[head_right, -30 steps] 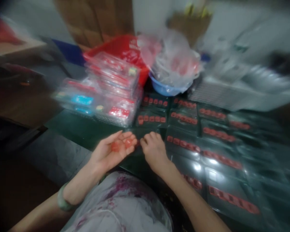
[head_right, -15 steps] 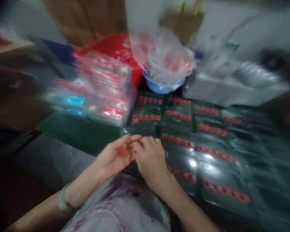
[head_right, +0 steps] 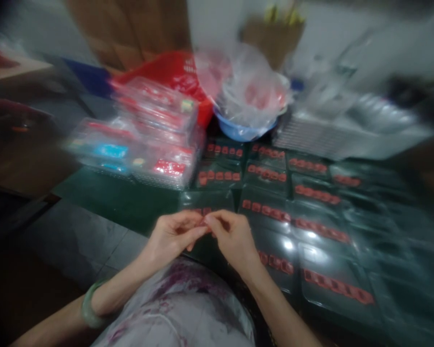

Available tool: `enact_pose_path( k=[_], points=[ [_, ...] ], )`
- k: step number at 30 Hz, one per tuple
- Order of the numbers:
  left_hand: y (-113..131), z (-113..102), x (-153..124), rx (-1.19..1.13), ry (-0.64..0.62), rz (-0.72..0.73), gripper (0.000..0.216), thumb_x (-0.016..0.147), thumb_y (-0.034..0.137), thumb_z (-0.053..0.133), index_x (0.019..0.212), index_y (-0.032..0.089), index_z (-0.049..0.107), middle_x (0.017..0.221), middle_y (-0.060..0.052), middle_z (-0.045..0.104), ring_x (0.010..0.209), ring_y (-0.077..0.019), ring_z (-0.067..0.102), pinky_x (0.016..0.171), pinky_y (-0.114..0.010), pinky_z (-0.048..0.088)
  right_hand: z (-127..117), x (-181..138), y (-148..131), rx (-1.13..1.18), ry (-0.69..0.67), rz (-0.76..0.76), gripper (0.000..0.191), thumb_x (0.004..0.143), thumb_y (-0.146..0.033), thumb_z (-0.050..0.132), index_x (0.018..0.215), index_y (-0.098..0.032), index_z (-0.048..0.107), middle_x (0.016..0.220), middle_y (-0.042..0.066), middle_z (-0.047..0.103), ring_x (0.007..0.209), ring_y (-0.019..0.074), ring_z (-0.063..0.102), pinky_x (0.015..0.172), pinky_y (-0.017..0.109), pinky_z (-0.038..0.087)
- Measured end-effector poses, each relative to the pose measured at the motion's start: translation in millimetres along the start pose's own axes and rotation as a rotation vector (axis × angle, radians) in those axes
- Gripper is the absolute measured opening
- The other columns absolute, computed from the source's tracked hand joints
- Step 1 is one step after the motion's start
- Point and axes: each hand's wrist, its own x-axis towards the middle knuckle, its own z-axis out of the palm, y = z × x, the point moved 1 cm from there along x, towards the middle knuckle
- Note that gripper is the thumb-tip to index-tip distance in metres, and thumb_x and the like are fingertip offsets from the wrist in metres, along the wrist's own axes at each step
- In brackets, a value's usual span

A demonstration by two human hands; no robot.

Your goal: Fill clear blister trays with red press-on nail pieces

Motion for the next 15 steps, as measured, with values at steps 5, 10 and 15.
enact_pose_path(
  k=[5, 10, 15],
  points=[
    [2, -3, 0, 0.144, -0.032, 0.074, 0.021, 0.075, 0.027, 0.053, 0.087, 0.014, 0.065, 0.047, 0.002, 0.047, 0.04, -0.0059, 0.038, 0.039, -0.019, 0.028, 0, -3, 1, 0.125, 0.011, 0.048, 0.018, 0.07, -0.029, 0.059, 0.083, -0.018, 0.065, 0.076, 0.002, 0.065, 0.067, 0.0123, 0.056, 0.063, 0.025, 0.045],
    [4, -5, 0, 0.148, -0.068, 0.084, 0.021, 0.079, 0.025, 0.047, 0.078, 0.014, 0.065, 0.048, 0.001, 0.048, 0.04, -0.0058, 0.036, 0.039, -0.018, 0.027, 1, -3, 12, 0.196, -0.008, 0.075, 0.02, 0.071, -0.029, 0.059, 0.085, -0.017, 0.066, 0.067, 0.002, 0.063, 0.061, 0.011, 0.054, 0.06, 0.025, 0.044],
    [1, -6, -1, 0.105, -0.127, 0.02, 0.024, 0.08, 0.028, 0.044, 0.073, 0.014, 0.062, 0.045, 0.002, 0.044, 0.038, -0.0058, 0.034, 0.038, -0.018, 0.024, 6, -2, 20, 0.174, -0.012, 0.062, 0.018, 0.073, -0.028, 0.056, 0.082, -0.015, 0.065, 0.067, 0.003, 0.063, 0.059, 0.0111, 0.054, 0.058, 0.025, 0.044]
  ],
)
